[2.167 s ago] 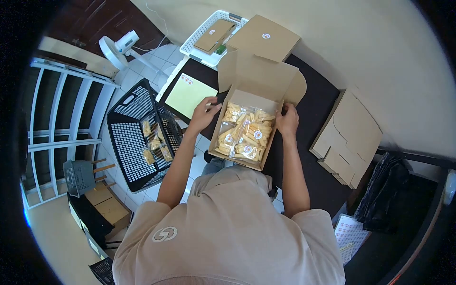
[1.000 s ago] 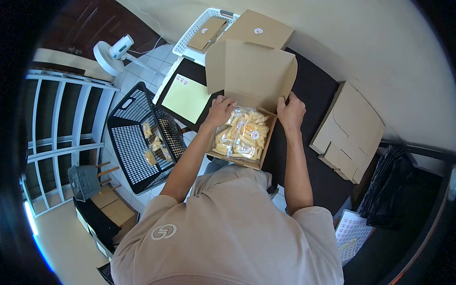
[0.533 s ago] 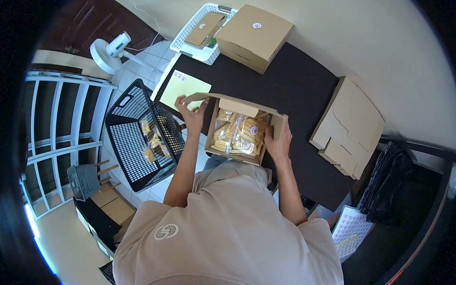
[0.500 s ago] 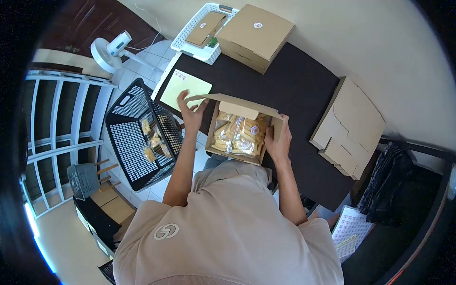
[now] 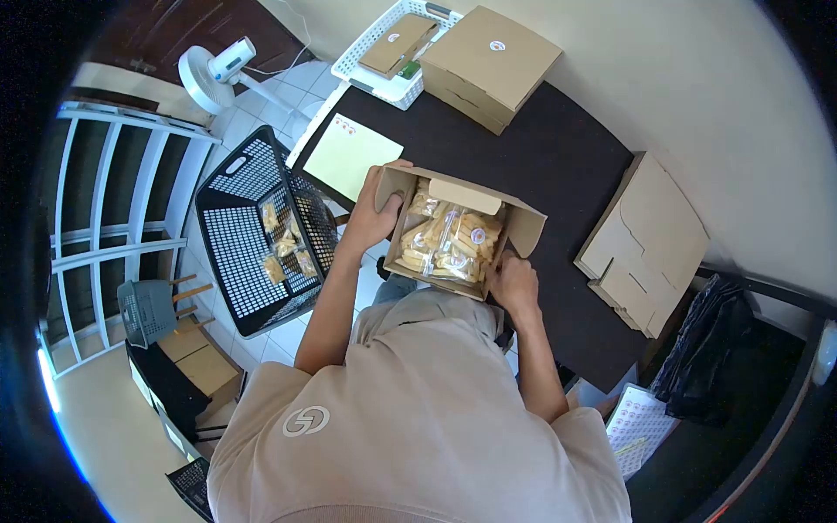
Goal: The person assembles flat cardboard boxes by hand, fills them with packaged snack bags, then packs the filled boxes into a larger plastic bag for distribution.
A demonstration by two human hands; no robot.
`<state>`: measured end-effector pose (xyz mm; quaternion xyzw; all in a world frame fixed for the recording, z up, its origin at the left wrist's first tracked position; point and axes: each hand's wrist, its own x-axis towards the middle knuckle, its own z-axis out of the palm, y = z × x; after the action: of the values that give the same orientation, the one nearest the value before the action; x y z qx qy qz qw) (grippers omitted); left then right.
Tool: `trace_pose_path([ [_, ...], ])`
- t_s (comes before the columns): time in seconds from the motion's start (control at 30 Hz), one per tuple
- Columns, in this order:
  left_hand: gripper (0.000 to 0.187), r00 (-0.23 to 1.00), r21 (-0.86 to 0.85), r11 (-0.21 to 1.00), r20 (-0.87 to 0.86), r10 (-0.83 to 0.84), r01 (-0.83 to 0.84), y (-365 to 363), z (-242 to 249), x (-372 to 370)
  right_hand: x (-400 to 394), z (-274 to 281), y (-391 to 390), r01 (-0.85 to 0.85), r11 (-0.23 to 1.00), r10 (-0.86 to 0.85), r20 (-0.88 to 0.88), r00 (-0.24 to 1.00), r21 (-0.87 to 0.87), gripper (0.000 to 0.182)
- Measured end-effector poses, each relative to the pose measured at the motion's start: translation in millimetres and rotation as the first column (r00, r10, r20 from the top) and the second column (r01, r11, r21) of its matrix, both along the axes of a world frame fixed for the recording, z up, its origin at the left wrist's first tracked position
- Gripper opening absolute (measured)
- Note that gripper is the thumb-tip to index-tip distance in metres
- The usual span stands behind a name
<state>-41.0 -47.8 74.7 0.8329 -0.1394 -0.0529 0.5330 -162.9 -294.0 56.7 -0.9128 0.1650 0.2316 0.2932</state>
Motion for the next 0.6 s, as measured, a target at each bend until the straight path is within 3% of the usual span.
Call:
trace_pose_path([
  [0.1, 0.048, 0.999, 0.029, 1.0, -0.047, 0.01, -0.008, -1.0, 0.2, -0.3, -1.6, 16.9, 18.1, -0.061, 0.993, 0.047, 0.137, 0.989, 0.097, 0.021],
  [0.17, 0.048, 0.999, 0.042, 0.999, -0.035, 0.014, -0.013, 0.3, 0.5, 1.2, 13.2, 27.0, 31.7, -0.071, 0.985, -0.012, 0.477, 0.879, 0.156, 0.021],
  [0.2, 0.048, 0.999, 0.041, 0.999, -0.04, 0.008, -0.006, 0.9, 0.8, 2.3, 22.8, 28.9, 36.9, -0.074, 0.979, -0.036, 0.52, 0.853, 0.189, 0.035],
  [0.23, 0.049, 0.999, 0.039, 0.999, -0.05, 0.003, -0.001, 0.9, 0.4, 0.9, 31.9, 22.3, 38.1, -0.074, 0.979, -0.035, 0.52, 0.854, 0.188, 0.035],
  [0.3, 0.05, 0.998, 0.057, 0.998, -0.068, 0.012, -0.009, 1.8, -3.9, 1.0, 53.3, -2.7, 40.9, -0.161, 0.983, 0.176, 0.677, 0.714, -0.086, 0.054],
  [0.33, 0.051, 0.996, 0.076, 0.997, -0.089, 0.02, -0.013, 3.7, -6.2, 1.2, 60.6, -12.9, 40.6, -0.161, 0.983, 0.175, 0.68, 0.712, -0.085, 0.054],
  [0.4, 0.052, 0.993, 0.063, 0.998, -0.113, 0.012, -0.005, 7.8, -8.8, 1.2, 76.1, -22.5, 35.0, -0.299, 0.954, 0.263, 0.409, 0.874, 0.027, 0.059],
  [0.43, 0.053, 0.99, 0.047, 0.999, -0.141, 0.006, 0.001, 9.3, -9.3, 3.5, 85.1, -21.8, 31.9, -0.304, 0.953, 0.267, 0.418, 0.868, 0.022, 0.059],
  [0.5, 0.053, 0.989, 0.058, 0.998, -0.148, 0.009, 0.0, 11.0, -8.4, 2.4, 92.3, -17.3, 27.3, -0.367, 0.916, 0.325, 0.238, 0.915, 0.16, 0.05],
  [0.53, 0.053, 0.987, 0.072, 0.997, -0.16, 0.027, -0.015, 9.9, -5.1, 1.2, 93.7, -13.0, 24.6, -0.443, 0.883, 0.403, 0.233, 0.885, 0.155, 0.039],
  [0.6, 0.052, 0.984, 0.086, 0.996, -0.171, 0.052, -0.038, 9.5, -3.7, 2.3, 93.7, 0.0, 24.2, -0.415, 0.889, 0.369, 0.232, 0.9, 0.195, 0.033],
])
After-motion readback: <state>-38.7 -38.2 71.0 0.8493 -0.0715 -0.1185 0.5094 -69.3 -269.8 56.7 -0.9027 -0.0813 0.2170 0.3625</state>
